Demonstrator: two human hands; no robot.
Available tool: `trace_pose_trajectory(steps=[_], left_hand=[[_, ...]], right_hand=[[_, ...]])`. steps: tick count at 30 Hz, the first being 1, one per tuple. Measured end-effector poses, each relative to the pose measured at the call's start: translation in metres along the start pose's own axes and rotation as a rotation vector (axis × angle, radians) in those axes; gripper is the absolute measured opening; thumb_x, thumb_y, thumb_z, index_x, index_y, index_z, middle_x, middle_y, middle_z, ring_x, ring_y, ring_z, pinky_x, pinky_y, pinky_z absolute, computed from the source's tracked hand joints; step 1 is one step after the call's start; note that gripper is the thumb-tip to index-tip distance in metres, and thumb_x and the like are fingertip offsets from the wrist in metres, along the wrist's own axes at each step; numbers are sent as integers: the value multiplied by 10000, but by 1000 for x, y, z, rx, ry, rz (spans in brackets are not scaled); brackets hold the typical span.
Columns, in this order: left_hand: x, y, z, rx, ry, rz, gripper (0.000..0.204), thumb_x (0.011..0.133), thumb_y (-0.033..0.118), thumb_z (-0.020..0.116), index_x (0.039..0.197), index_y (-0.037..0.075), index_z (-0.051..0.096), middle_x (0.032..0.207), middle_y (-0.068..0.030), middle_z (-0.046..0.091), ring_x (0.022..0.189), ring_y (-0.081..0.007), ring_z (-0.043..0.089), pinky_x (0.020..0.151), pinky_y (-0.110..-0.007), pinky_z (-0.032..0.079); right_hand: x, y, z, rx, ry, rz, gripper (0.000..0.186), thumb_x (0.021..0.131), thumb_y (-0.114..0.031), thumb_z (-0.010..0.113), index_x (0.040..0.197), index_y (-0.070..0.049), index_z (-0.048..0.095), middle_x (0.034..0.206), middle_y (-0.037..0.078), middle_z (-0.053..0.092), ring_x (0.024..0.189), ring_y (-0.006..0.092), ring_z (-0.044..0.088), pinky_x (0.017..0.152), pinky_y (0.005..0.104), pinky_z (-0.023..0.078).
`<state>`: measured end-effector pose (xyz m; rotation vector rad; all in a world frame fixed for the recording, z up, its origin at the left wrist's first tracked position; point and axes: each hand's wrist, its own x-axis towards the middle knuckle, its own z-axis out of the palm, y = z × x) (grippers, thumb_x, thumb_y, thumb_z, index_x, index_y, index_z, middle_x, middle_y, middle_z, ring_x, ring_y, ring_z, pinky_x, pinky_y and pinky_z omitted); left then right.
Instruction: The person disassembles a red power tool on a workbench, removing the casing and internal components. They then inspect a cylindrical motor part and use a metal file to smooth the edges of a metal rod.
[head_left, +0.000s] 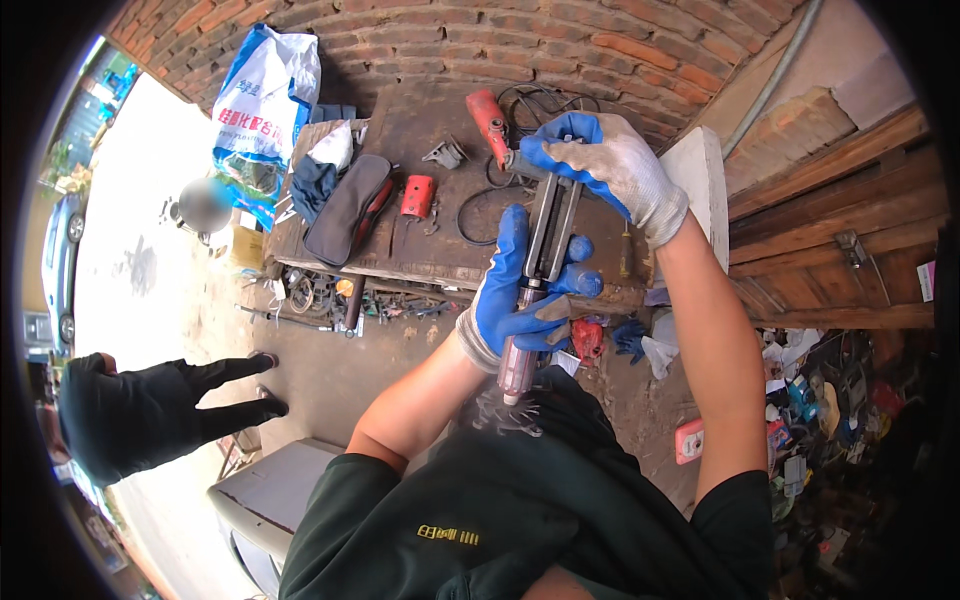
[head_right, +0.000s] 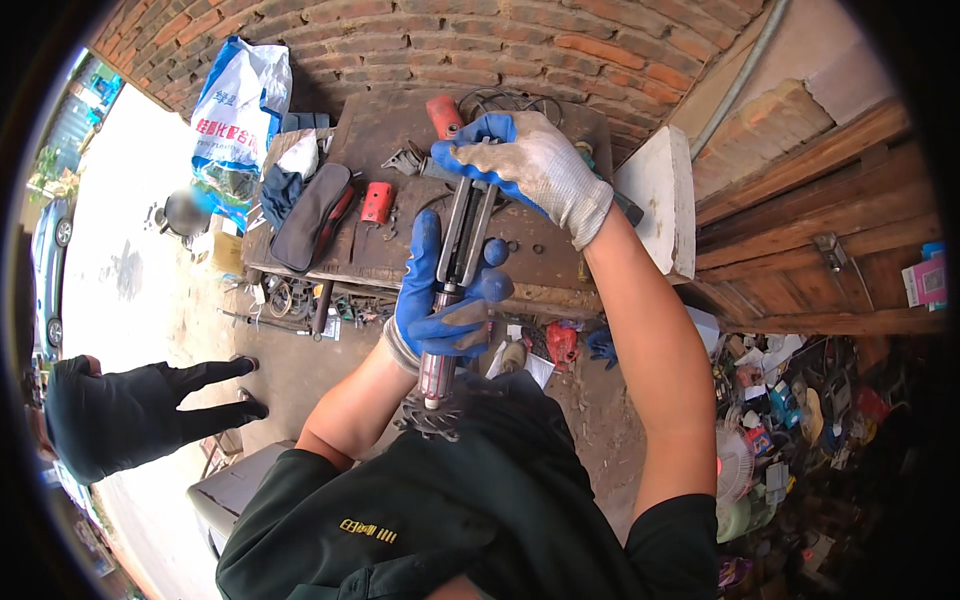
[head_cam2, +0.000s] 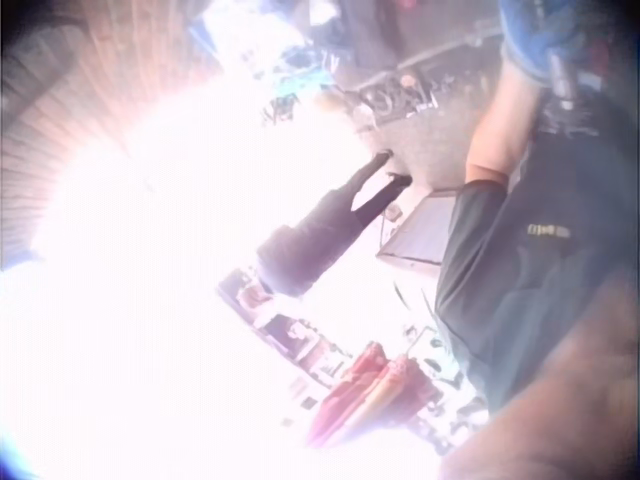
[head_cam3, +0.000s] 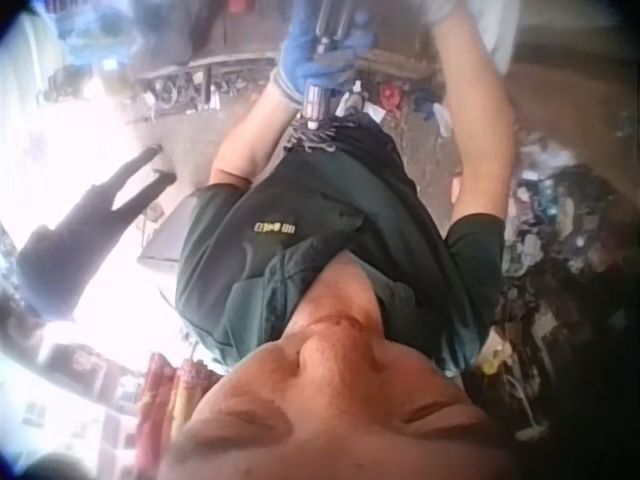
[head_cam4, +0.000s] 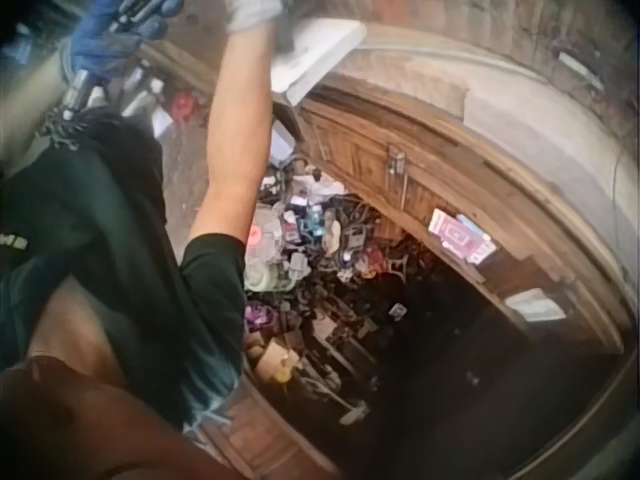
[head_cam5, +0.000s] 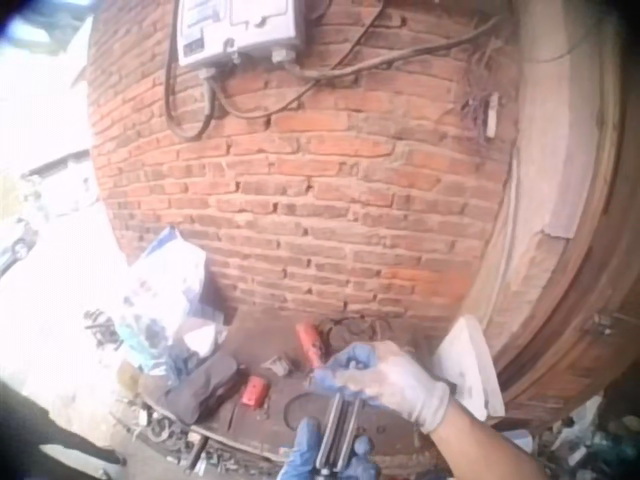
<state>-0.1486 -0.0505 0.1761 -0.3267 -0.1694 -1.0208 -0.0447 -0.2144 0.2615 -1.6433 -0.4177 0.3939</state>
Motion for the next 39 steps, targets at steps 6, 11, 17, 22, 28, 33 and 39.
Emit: trace_pose_trajectory(steps=[6,11,17,22,28,33,39], left_hand=[[3,-13,-5,120,10,27,799,908,783,366,1205,77,595,994,-250,668,421,-168,516,295,-269,400],[5,-20,5,81,20,13,726,960,715,376,1187,41,523,878,-215,638,314,-122,448,307,-269,366],[7,-22,6,59,33,5,732,961,714,375,1235,54,534,800,-137,609,320,-116,424,322,-278,352],[2,-26,3,165,44,-5,715,947,726,385,1191,73,543,644,-54,514,315,-114,393,327,-277,350],[-5,-26,9,308,52,-12,704,947,727,362,1155,77,534,604,-57,513,331,-118,402,296,-273,351],[-13,-29,19,564,177,-53,738,928,745,387,1182,69,542,568,-29,509,340,-106,408,309,-264,342],[-16,-32,23,692,106,-111,788,920,734,422,1228,15,519,483,2,461,279,-93,354,269,-245,351]], right_hand=[[-6,-3,-7,-94,-37,-27,371,875,-301,724,1059,22,714,933,39,713,832,84,623,745,235,500],[-25,-16,-1,-316,76,-194,301,880,-269,727,1009,3,742,806,38,702,746,101,628,692,267,516],[-30,-32,3,-194,123,31,328,868,-305,736,1011,-9,753,798,17,667,743,84,573,678,236,481],[-34,-34,-10,-111,-26,-82,407,918,-361,669,1101,-1,716,929,43,685,850,101,604,775,262,507],[-44,-47,-36,-108,-228,-10,543,984,-463,580,1268,-3,641,1281,136,628,1078,188,645,933,324,525],[-47,-64,-45,-335,-294,-19,510,922,-455,667,1235,-53,676,1146,74,639,960,157,592,864,314,466],[-64,-88,-56,-822,-210,-99,366,903,-330,670,1218,-146,700,1005,52,652,756,138,624,741,294,528]])
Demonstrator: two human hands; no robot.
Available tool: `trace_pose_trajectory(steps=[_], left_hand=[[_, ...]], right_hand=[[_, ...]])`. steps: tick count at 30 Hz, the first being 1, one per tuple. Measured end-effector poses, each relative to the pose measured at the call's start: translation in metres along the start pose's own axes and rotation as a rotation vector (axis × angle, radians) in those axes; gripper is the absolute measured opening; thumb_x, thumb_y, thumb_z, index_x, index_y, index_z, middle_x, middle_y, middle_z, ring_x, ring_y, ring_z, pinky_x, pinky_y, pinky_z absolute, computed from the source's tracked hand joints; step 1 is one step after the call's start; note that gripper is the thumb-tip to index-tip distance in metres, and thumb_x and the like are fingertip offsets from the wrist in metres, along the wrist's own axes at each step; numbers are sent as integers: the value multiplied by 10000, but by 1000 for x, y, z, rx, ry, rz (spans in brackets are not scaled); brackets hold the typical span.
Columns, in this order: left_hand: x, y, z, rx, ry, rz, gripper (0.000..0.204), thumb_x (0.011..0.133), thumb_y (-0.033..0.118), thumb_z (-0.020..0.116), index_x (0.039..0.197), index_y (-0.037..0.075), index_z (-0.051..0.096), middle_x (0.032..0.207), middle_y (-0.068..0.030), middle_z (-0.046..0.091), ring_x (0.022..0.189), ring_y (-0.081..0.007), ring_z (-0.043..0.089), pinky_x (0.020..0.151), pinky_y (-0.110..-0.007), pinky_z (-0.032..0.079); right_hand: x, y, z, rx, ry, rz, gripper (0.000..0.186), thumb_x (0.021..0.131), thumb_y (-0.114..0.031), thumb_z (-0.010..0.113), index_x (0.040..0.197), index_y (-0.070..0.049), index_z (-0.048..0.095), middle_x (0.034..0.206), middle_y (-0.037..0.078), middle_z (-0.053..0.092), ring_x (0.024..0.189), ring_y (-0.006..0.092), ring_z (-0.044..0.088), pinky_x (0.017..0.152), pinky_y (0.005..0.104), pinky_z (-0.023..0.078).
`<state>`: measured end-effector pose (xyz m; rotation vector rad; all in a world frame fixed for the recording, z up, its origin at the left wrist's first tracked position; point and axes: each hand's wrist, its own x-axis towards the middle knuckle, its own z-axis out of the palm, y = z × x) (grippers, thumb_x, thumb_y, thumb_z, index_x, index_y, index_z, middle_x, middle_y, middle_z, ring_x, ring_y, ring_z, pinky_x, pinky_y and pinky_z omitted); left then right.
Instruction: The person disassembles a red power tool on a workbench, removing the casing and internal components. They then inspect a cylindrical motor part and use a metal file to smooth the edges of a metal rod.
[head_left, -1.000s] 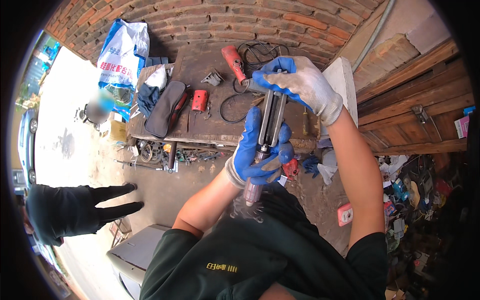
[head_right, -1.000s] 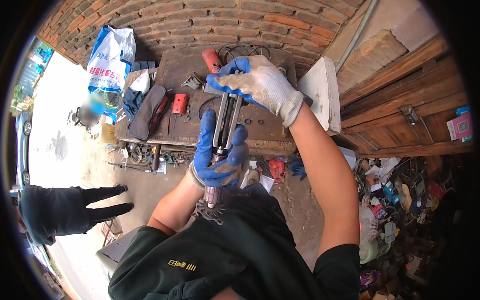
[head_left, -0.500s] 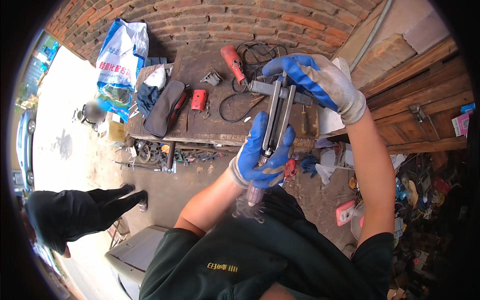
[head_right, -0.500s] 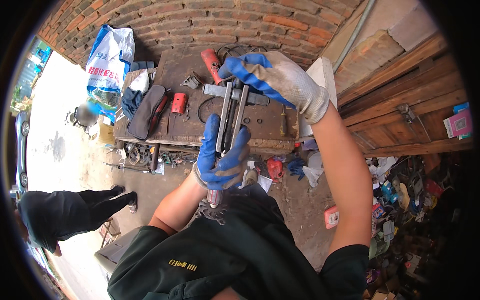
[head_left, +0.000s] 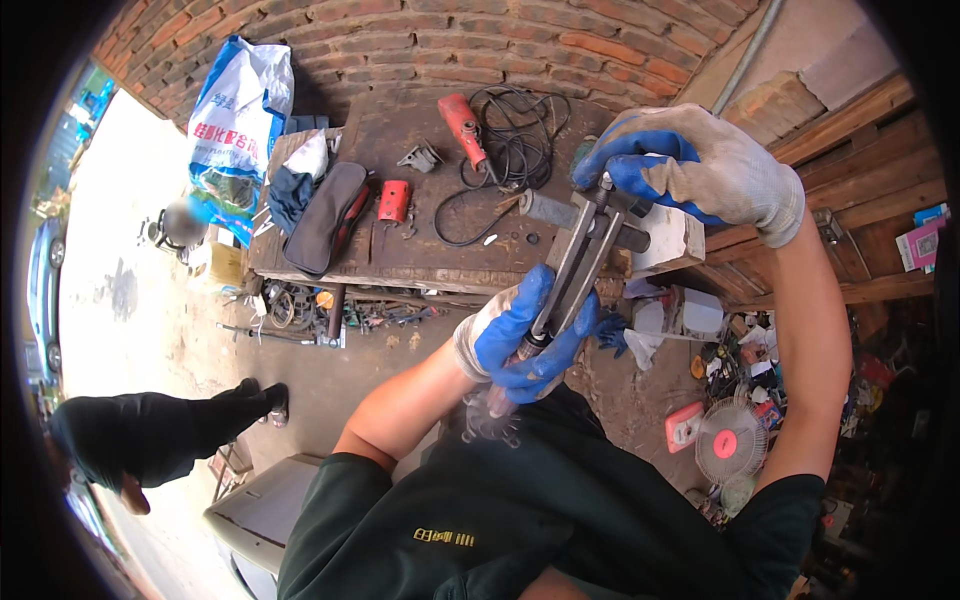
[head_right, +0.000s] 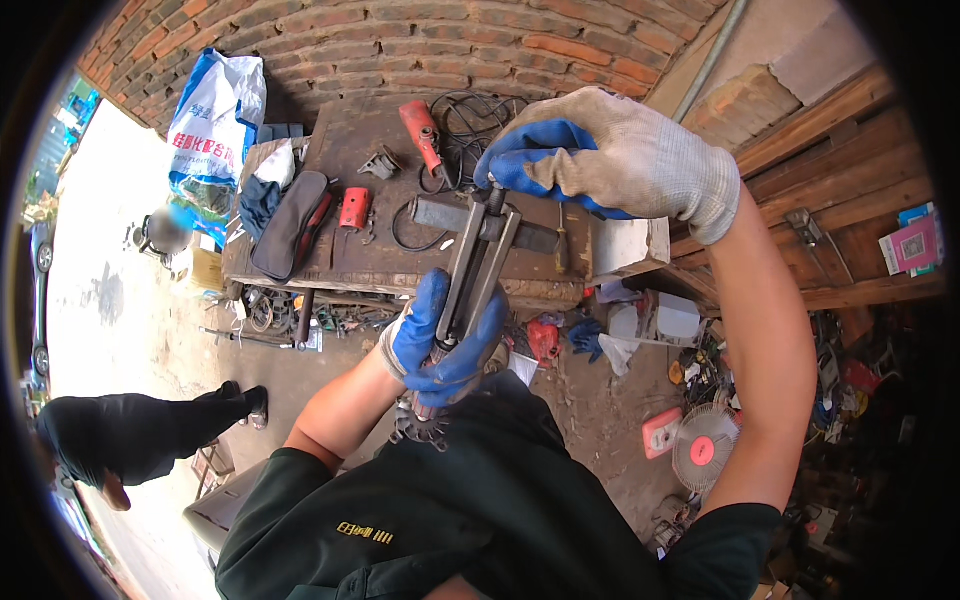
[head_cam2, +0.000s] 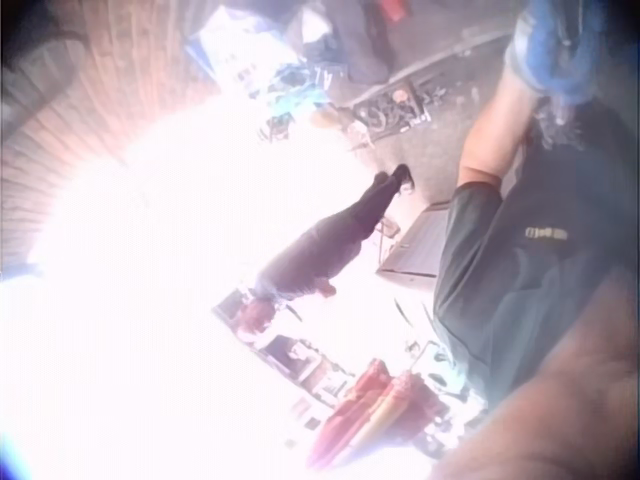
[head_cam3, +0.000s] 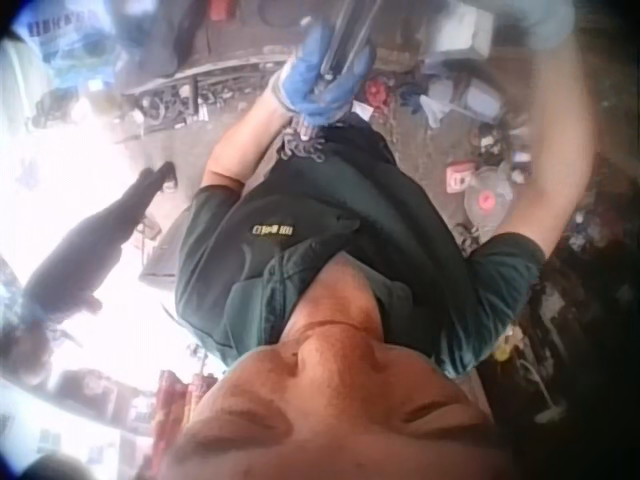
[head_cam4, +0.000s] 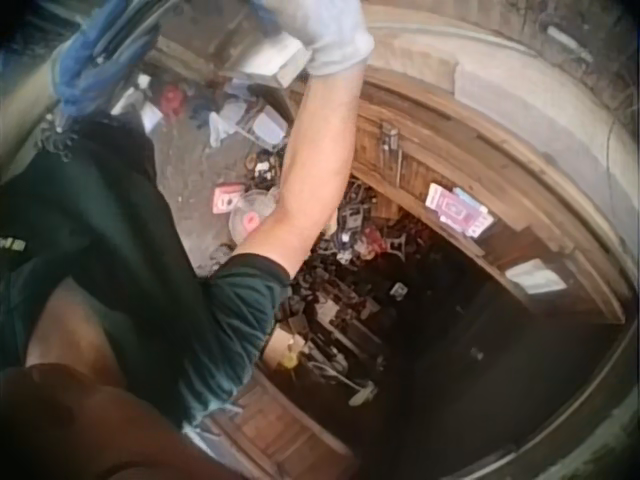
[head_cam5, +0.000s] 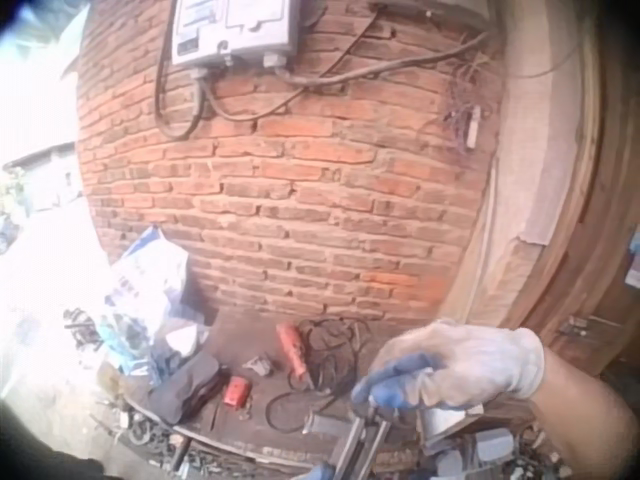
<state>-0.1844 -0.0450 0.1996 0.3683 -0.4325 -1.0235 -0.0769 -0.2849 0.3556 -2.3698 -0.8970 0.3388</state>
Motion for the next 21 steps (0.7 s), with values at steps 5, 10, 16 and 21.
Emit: trace_pose_trajectory(steps=[5,10,16,21], left_hand=[[1,1,4,-56,-37,-29,775,923,721,434,1195,0,515,466,-18,471,281,-105,412,275,-263,404],[0,-1,1,-99,-30,-39,755,920,712,454,1146,-5,516,460,-36,480,283,-129,440,264,-275,408],[8,-9,-1,-202,34,-55,753,905,725,463,1103,0,517,469,-33,459,275,-140,413,248,-282,391],[9,-10,-5,-162,-61,-66,763,900,732,463,1115,2,521,480,-36,452,271,-154,394,237,-287,377]], right_hand=[[-15,-43,-5,-217,142,86,408,878,-334,690,1226,-123,695,1066,113,655,815,185,684,780,342,564],[-4,-93,-32,-48,-155,398,509,808,-309,715,1259,-75,675,963,99,683,755,141,673,666,304,544],[-2,-74,-21,338,-47,111,542,799,-334,725,1237,-18,681,826,62,717,574,68,612,492,217,480],[17,-56,-10,243,-3,-39,546,846,-428,728,1198,-12,691,941,105,709,699,109,650,592,246,538]])
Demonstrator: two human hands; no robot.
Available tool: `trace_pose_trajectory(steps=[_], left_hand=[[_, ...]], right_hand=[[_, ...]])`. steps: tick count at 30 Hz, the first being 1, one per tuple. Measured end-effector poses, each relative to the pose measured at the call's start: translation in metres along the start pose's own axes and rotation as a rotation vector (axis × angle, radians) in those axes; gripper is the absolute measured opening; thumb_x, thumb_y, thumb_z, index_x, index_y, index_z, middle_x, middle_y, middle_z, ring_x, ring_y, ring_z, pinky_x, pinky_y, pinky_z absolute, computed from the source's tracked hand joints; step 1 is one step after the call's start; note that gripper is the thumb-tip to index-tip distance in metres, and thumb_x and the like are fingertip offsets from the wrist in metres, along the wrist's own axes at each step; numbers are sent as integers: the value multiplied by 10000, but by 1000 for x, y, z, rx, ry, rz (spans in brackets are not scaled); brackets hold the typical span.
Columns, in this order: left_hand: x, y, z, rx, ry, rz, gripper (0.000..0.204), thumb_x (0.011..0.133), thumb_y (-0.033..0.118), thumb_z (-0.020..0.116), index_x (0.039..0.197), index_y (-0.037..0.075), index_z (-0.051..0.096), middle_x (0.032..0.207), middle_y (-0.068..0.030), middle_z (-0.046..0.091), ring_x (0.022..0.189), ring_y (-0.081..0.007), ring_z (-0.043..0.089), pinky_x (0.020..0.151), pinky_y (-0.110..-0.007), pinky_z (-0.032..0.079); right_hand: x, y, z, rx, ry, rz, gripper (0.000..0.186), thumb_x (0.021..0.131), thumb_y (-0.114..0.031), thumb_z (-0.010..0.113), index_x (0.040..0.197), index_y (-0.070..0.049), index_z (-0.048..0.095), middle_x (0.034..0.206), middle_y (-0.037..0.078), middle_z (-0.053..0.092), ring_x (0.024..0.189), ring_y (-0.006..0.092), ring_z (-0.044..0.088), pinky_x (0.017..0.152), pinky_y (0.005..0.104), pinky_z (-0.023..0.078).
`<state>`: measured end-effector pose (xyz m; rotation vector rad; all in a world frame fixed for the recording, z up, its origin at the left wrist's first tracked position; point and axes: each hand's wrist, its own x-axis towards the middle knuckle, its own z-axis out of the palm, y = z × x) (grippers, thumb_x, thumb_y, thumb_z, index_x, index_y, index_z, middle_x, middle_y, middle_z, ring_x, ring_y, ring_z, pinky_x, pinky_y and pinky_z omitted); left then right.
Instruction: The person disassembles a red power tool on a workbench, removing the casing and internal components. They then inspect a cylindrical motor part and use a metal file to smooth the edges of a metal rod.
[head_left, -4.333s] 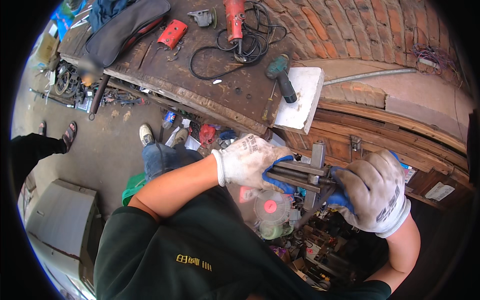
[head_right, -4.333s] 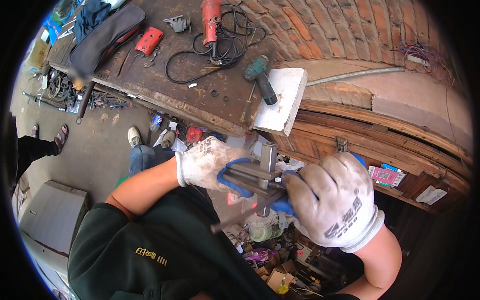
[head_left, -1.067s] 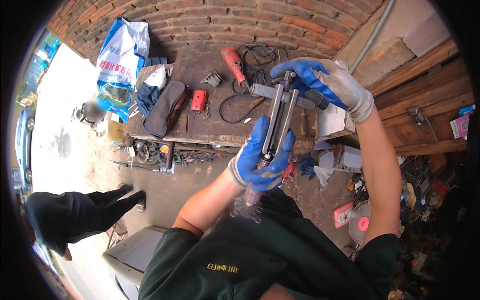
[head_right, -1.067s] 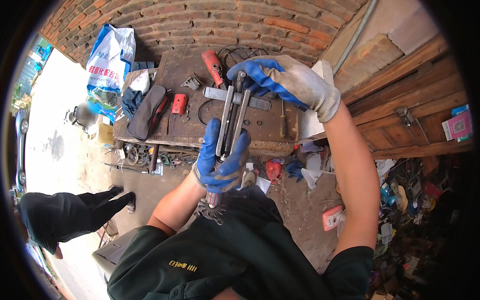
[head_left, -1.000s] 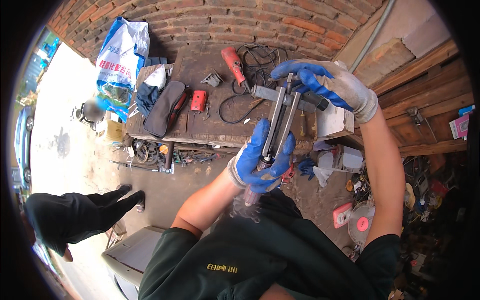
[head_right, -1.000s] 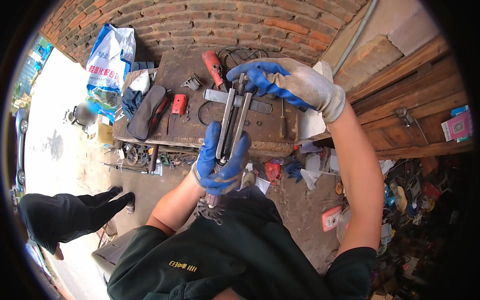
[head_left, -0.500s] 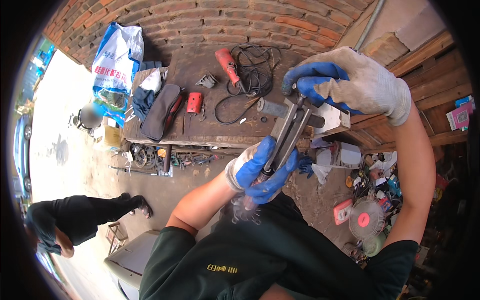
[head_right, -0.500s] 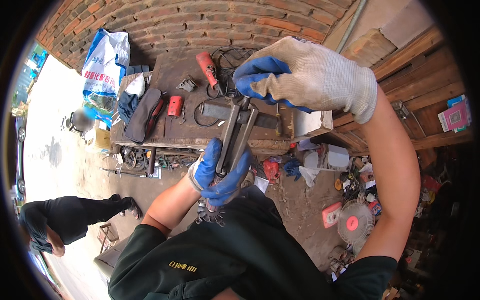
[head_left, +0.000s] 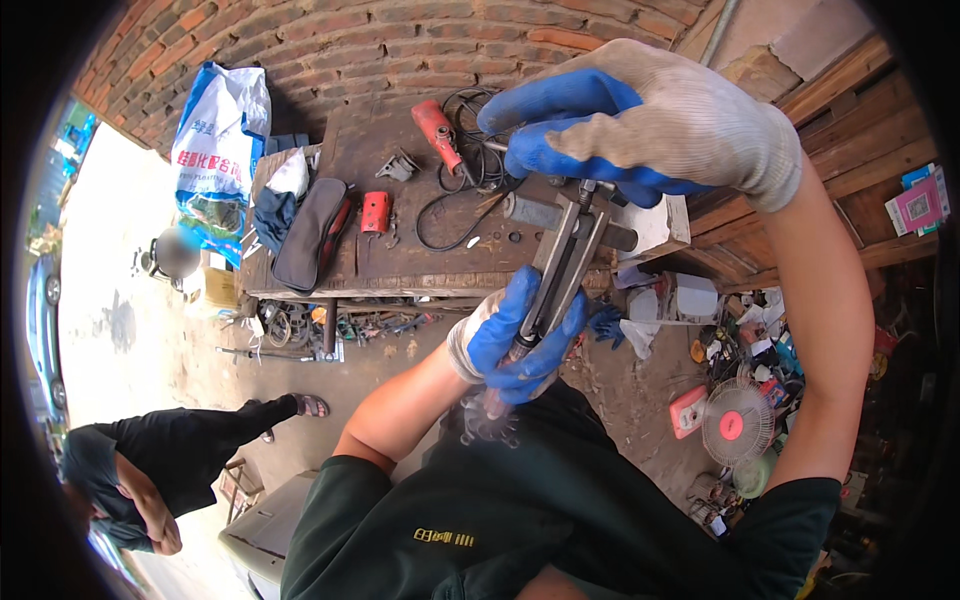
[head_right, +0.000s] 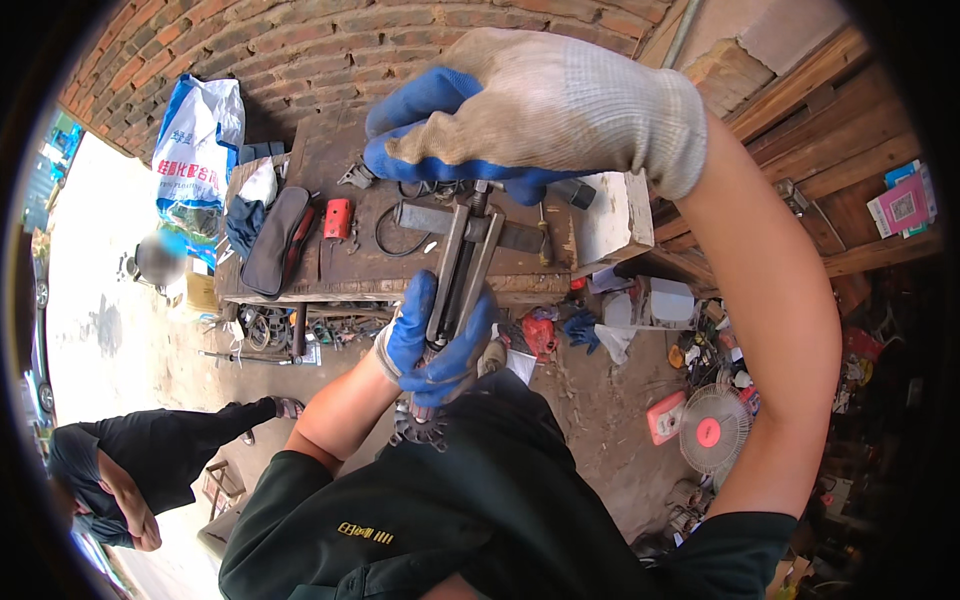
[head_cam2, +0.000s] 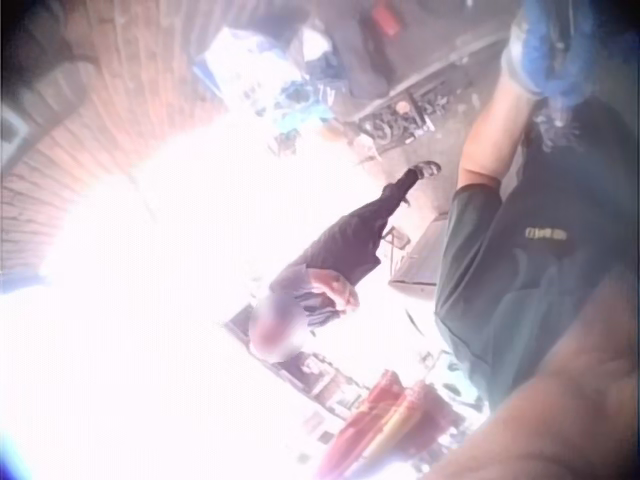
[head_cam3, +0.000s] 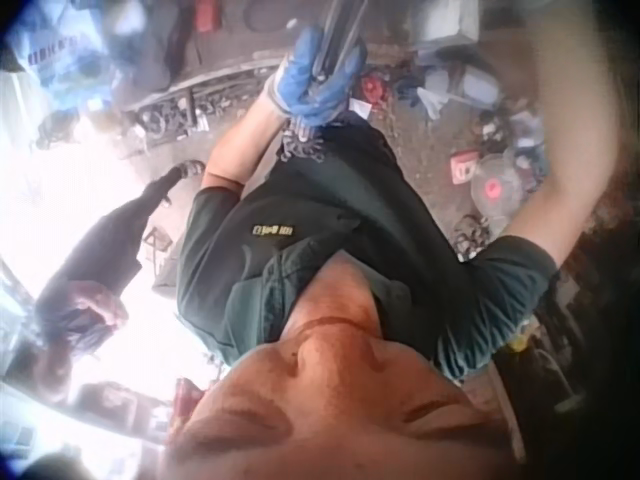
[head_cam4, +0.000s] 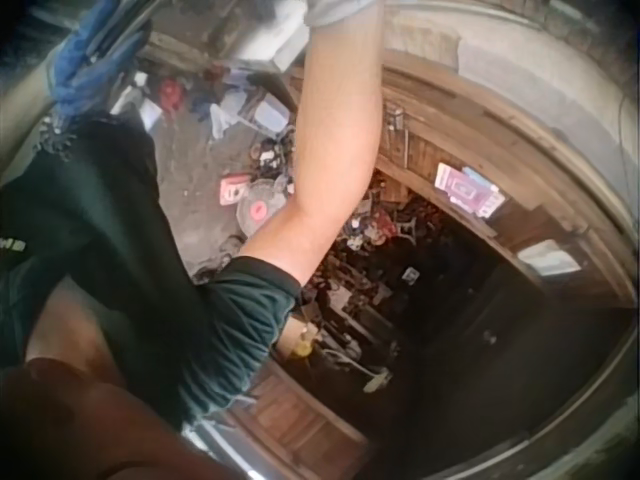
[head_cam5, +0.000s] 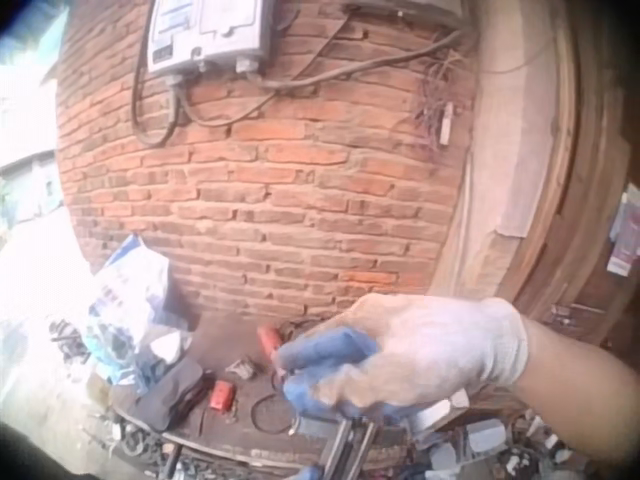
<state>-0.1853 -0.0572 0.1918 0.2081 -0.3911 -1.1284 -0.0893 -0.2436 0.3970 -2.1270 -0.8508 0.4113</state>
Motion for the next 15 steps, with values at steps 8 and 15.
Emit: trace_pose_trajectory(steps=[8,15], left_hand=[[-2,3,11,126,170,21,790,889,750,447,1122,-1,520,476,-31,442,277,-151,398,252,-281,388],[0,6,13,49,103,24,773,900,732,465,1078,-19,509,486,-2,432,286,-104,385,254,-260,375]], right_hand=[[-10,31,-20,-451,-141,131,526,850,-467,703,1172,-52,704,1011,130,701,867,211,685,785,332,566],[-8,-9,-3,-313,-144,450,357,820,-296,736,1091,-65,751,985,104,720,880,230,674,814,356,547]])
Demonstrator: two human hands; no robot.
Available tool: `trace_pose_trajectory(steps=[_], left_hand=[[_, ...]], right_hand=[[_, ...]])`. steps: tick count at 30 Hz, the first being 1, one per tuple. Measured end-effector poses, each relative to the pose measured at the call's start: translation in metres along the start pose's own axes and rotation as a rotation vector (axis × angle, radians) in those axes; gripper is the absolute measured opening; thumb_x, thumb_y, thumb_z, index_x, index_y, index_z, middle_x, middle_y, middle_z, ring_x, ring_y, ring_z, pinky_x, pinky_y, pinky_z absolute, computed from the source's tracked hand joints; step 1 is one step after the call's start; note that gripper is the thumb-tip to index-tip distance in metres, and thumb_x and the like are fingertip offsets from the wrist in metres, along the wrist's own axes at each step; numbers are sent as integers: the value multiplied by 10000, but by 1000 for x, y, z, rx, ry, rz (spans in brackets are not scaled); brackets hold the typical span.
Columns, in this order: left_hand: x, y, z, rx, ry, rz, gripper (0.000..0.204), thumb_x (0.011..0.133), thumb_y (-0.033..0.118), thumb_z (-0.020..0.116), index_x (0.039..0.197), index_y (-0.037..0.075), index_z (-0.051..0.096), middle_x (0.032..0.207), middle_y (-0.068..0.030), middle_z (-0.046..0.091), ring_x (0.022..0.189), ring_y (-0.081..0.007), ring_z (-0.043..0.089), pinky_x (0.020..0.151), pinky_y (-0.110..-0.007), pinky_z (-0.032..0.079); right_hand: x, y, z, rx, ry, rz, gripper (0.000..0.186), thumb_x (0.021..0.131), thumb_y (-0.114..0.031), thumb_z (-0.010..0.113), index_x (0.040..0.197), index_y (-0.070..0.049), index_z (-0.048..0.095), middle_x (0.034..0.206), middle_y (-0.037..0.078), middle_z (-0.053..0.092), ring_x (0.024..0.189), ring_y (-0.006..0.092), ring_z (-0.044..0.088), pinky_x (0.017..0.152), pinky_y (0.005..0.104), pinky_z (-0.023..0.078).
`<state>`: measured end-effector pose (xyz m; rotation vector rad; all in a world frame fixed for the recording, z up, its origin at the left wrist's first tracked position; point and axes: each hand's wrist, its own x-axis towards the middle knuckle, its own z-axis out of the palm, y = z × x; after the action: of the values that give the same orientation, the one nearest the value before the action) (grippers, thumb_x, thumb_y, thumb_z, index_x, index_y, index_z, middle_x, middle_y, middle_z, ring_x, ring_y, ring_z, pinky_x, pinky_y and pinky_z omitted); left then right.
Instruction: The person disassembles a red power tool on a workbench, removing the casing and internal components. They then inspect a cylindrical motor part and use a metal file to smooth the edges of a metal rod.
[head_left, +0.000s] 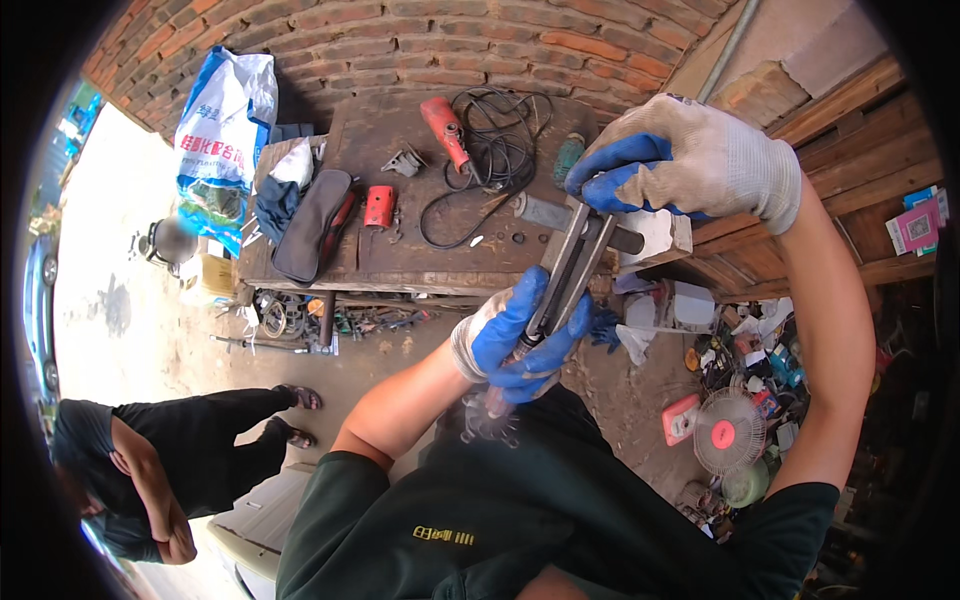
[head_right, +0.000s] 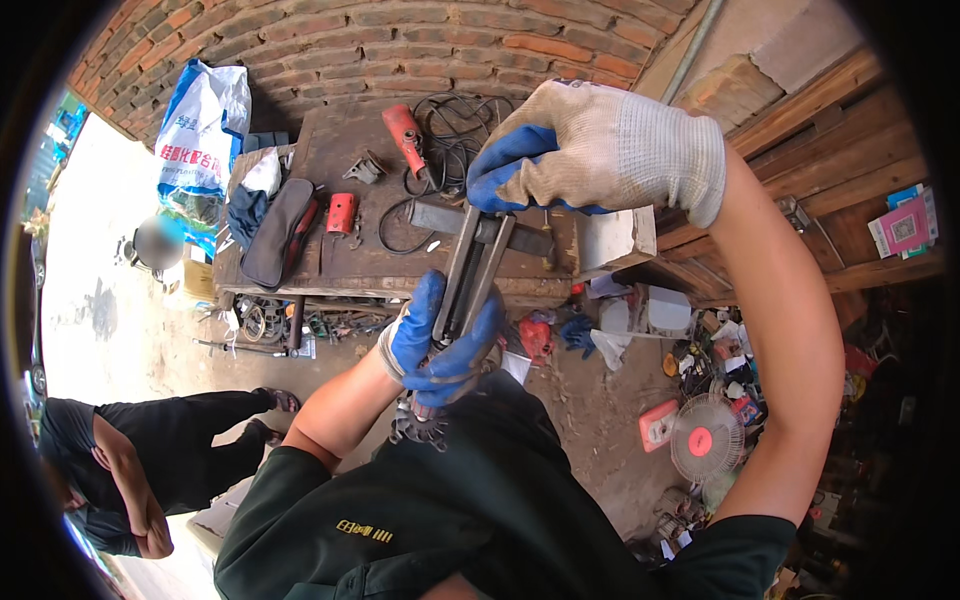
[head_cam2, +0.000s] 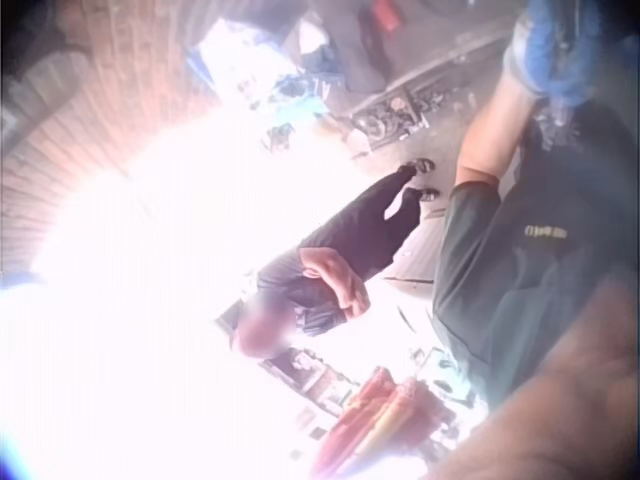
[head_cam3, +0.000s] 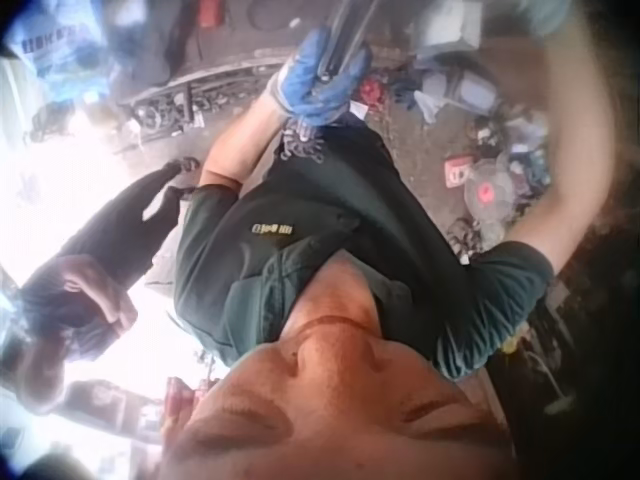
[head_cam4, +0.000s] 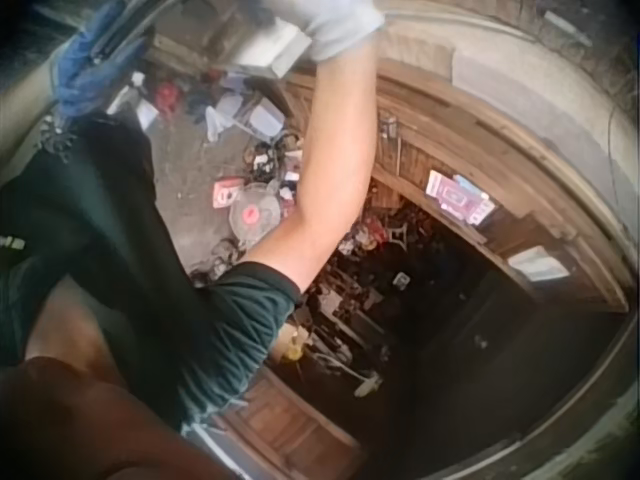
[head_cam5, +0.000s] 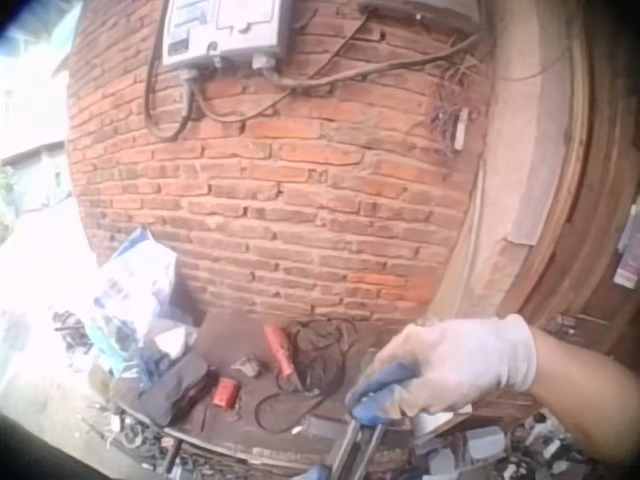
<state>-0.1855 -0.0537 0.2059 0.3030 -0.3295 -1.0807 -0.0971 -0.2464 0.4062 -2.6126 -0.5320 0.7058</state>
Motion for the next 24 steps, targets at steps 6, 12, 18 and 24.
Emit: trace_pose_trajectory(steps=[6,12,18,24], left_hand=[[3,-1,-1,-45,-147,-9,692,945,685,436,1125,23,527,530,8,436,326,-86,384,286,-254,353],[1,-8,-7,-103,-201,-22,680,963,668,420,1180,32,521,549,-1,451,323,-82,358,289,-252,322],[5,-7,-9,-79,-262,-23,698,971,661,411,1163,-1,519,528,-4,458,314,-90,359,289,-255,328],[2,-5,-1,-32,-153,-22,713,972,656,421,1148,-27,518,521,2,458,314,-83,359,291,-249,325]], right_hand=[[-15,14,11,-183,168,-212,437,843,-335,695,1185,-63,700,1046,138,723,973,265,692,894,356,542],[-17,17,13,-29,142,-409,393,805,-234,694,1146,-38,693,1053,143,711,989,285,679,897,365,529],[-23,6,5,-23,73,-343,352,828,-196,681,1142,-40,708,1054,144,716,971,258,687,861,338,537],[-19,-4,8,-169,114,-185,286,903,-236,660,1110,-53,731,967,128,729,931,246,697,843,349,555]])
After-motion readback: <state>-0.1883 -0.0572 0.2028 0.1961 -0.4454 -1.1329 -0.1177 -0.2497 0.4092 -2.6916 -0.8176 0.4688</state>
